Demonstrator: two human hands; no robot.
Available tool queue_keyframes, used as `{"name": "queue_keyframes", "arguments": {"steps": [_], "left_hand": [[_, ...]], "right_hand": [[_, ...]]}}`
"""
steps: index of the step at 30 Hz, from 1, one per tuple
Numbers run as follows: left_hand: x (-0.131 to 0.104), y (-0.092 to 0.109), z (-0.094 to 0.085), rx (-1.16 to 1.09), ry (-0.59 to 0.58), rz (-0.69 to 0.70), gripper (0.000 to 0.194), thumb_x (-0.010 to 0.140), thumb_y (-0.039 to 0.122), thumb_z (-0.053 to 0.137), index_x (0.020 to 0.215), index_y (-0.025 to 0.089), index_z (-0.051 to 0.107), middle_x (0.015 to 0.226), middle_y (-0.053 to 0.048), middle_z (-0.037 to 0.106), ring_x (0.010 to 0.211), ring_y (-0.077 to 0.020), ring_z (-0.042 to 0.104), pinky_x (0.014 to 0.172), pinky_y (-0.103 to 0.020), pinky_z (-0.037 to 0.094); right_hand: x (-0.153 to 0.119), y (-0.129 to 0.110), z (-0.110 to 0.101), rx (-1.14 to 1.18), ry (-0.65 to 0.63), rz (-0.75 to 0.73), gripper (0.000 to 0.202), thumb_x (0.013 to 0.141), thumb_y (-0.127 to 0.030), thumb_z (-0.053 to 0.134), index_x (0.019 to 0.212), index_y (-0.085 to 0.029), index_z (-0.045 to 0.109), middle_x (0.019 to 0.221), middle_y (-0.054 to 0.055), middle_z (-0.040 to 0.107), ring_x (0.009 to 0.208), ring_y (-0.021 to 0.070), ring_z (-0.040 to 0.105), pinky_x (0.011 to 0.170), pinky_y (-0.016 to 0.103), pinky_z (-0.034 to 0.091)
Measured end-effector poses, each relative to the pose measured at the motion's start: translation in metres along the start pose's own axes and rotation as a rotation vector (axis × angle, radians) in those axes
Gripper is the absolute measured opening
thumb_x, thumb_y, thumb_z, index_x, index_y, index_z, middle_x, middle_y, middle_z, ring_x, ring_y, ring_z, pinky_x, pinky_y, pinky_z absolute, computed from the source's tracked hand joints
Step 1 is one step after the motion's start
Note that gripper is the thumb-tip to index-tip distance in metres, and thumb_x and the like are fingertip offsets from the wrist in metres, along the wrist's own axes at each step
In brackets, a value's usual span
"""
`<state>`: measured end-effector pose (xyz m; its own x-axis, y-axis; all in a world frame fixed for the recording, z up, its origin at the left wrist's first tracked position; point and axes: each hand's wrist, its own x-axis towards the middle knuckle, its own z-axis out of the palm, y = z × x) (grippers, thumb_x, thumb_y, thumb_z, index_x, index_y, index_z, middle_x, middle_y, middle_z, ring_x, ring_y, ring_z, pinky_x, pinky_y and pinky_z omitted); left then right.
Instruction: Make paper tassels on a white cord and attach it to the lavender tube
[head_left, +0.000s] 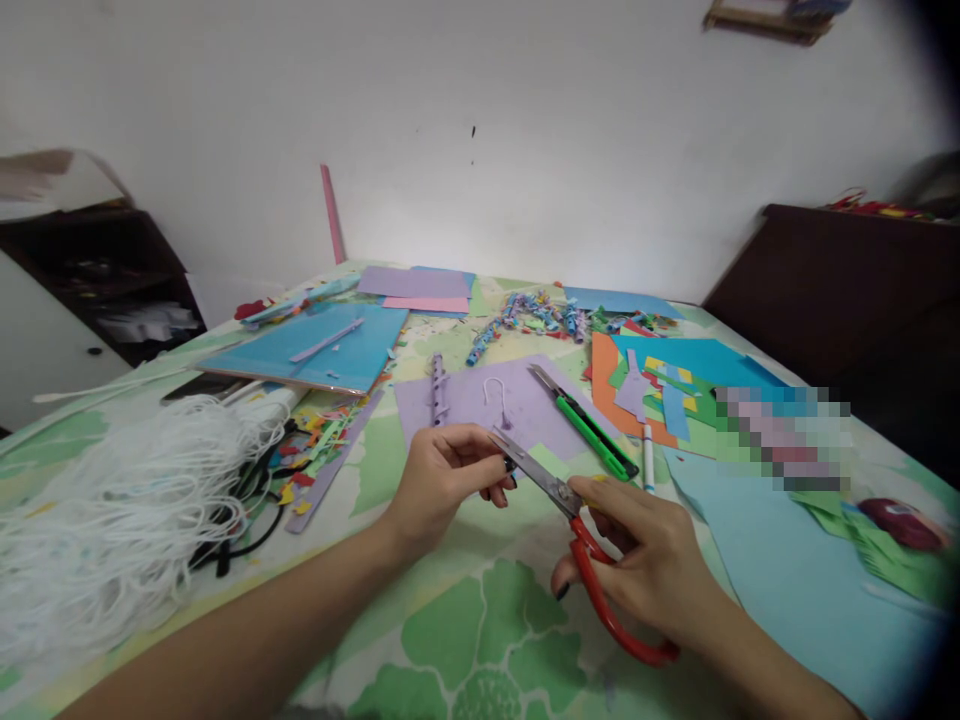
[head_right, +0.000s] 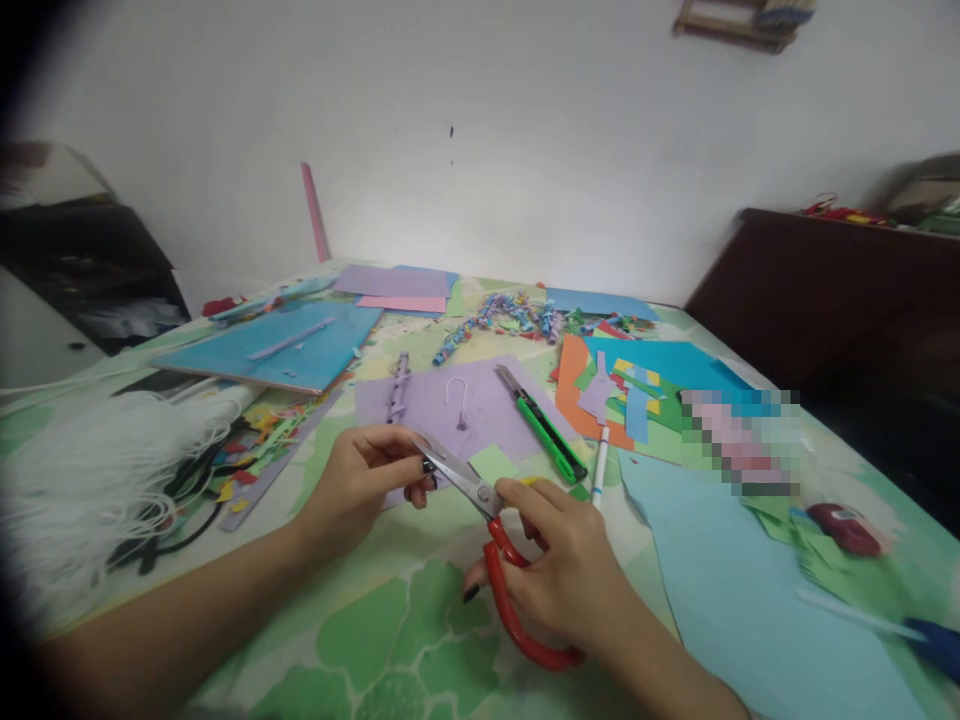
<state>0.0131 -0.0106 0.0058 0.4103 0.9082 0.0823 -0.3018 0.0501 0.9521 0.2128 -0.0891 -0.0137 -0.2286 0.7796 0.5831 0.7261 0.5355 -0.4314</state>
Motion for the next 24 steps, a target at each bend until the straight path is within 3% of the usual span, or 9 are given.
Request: {"name": "queue_keyframes", "arguments": {"steps": [8, 12, 17, 24], "left_hand": [[0.0038, -0.0021, -0.0029, -0.012, 0.026, -0.009, 0.011, 0.064, 0.019, 0.076, 0.067, 0.012, 0.068, 0.051, -0.001, 0.065, 0.041, -0.0114, 0.058, 0.042, -0.020, 0.048], [0.0044, -0.0030, -0.0038, 0.004, 0.019, -0.058, 0.018, 0.068, 0.026, 0.077, 0.077, 0.012, 0.070, 0.045, 0.000, 0.063, 0.033, -0.0123, 0.055, 0.035, -0.020, 0.042], [0.0043, -0.0011, -0.0008, -0.116, 0.026, -0.056, 0.026, 0.068, 0.032, 0.079, 0.080, 0.011, 0.069, 0.068, -0.008, 0.073, 0.059, -0.0191, 0.071, 0.055, -0.024, 0.055], [0.0052, -0.0034, -0.0001, -0.089, 0.022, -0.024, 0.031, 0.068, 0.023, 0.080, 0.094, 0.013, 0.066, 0.074, -0.005, 0.075, 0.070, -0.0196, 0.073, 0.066, -0.025, 0.057]], "right_hand": [[0.0005, -0.0035, -0.0014, -0.031, -0.010, 0.045, 0.037, 0.071, -0.034, 0.076, 0.100, -0.014, 0.064, 0.063, -0.002, 0.056, 0.047, 0.0088, 0.043, 0.044, 0.022, 0.038], [0.0014, -0.0029, -0.0029, -0.083, 0.086, 0.066, 0.041, 0.070, -0.040, 0.076, 0.100, -0.015, 0.063, 0.056, -0.005, 0.051, 0.046, 0.0092, 0.041, 0.043, 0.022, 0.037], [0.0035, -0.0006, -0.0028, -0.094, 0.104, 0.132, 0.043, 0.067, -0.044, 0.078, 0.097, -0.016, 0.063, 0.055, -0.005, 0.050, 0.045, 0.0089, 0.040, 0.041, 0.021, 0.036], [0.0050, -0.0061, -0.0036, -0.068, -0.084, 0.233, 0.048, 0.067, -0.044, 0.079, 0.103, -0.018, 0.059, 0.076, 0.001, 0.060, 0.059, 0.0135, 0.051, 0.052, 0.025, 0.042]]}}
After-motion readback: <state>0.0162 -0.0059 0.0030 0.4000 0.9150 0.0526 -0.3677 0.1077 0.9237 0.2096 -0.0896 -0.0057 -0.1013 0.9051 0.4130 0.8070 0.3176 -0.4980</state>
